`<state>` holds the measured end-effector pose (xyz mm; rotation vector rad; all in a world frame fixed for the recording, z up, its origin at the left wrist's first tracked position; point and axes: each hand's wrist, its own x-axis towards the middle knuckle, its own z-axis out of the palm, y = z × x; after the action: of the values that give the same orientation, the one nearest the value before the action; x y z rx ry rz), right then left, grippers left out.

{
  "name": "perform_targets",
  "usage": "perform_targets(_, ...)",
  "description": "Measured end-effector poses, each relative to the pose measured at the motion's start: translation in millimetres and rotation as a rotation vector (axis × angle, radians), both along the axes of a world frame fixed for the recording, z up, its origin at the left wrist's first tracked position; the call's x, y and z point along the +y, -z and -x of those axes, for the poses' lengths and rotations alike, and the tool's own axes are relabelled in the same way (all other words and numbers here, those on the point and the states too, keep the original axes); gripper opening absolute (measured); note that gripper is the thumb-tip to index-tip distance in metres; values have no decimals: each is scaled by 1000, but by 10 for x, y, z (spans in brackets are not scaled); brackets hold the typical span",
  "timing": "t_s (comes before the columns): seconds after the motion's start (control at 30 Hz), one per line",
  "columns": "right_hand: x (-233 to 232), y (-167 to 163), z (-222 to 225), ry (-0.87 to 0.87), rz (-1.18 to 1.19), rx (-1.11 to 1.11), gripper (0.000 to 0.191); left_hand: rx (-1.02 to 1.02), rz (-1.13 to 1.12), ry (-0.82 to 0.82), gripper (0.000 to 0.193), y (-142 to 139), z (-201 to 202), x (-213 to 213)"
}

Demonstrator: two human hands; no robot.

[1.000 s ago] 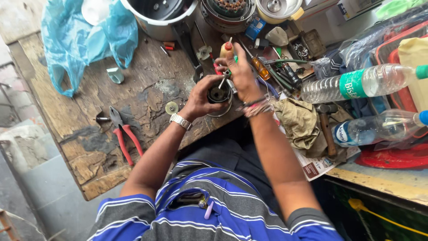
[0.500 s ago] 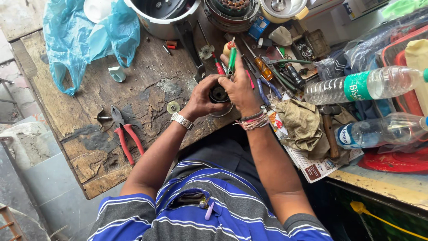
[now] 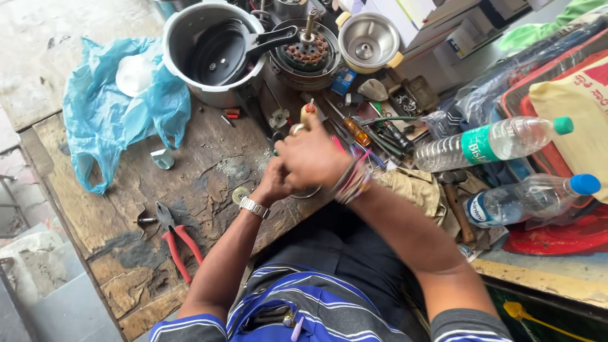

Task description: The person uses a screwdriver and a metal rod to work on a small cylindrical appliance component on a cluttered workbench. They repeatedly insert and remove the metal rod, adjust the component, and handle the screwdriver throughout the clip.

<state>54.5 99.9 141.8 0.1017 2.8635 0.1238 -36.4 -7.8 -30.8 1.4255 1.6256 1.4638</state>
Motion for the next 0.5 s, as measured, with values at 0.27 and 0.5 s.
perform_targets(0.27,-422,427,-147,239,-139,814,71,61,133,-36,53,407,-4,89)
perform_targets(0.5,-337,706,-118,180,141,972,46,-47,-28,-121,50,130,-51,74)
